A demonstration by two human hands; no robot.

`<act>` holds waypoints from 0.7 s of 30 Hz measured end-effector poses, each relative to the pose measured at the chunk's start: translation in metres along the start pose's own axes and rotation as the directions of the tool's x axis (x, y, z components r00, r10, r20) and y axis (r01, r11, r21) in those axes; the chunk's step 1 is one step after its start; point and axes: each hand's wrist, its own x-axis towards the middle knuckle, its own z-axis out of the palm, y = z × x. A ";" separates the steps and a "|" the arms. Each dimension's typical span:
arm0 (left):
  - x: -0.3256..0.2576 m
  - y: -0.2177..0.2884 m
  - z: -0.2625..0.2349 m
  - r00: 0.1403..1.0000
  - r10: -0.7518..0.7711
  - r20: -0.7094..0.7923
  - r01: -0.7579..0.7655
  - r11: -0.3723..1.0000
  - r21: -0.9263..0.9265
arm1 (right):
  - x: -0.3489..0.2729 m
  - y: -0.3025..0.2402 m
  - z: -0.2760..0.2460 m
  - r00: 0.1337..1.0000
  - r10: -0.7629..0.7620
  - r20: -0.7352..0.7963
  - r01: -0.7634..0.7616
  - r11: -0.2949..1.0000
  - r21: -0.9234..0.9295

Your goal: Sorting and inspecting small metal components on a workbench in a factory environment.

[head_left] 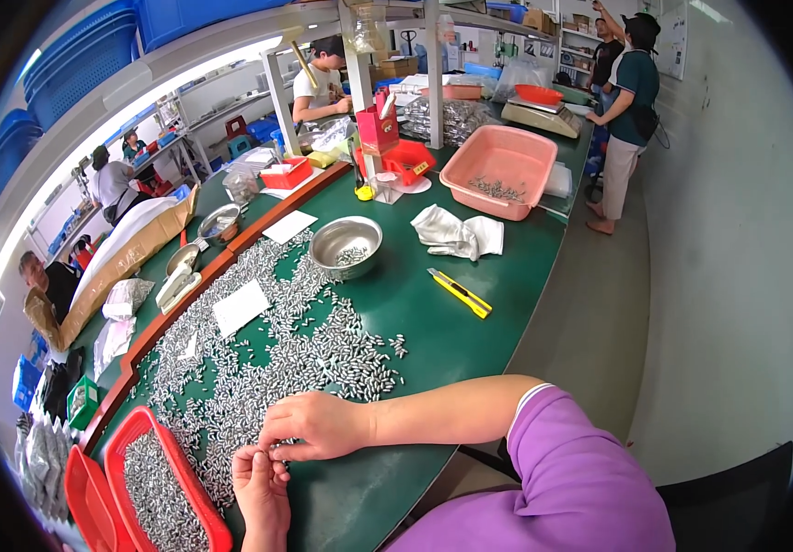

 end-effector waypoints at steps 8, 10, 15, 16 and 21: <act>0.000 0.000 0.001 1.000 0.003 0.003 -0.003 1.000 0.001 | -0.001 0.002 0.001 1.000 -0.001 0.002 0.001 1.000 -0.006; -0.001 0.000 0.001 1.000 -0.001 0.009 0.001 1.000 -0.001 | 0.000 0.000 0.000 1.000 -0.009 0.001 0.009 1.000 -0.007; -0.001 0.000 0.001 1.000 -0.006 -0.002 0.006 1.000 0.000 | 0.000 0.002 0.001 1.000 -0.006 -0.006 0.006 1.000 0.003; -0.001 0.001 0.001 1.000 -0.007 0.001 0.007 1.000 0.002 | 0.000 0.002 0.001 1.000 -0.006 -0.006 0.006 1.000 0.001; -0.001 0.001 0.001 1.000 -0.006 0.002 0.006 1.000 0.002 | 0.000 0.002 0.001 1.000 -0.011 -0.004 0.011 1.000 0.019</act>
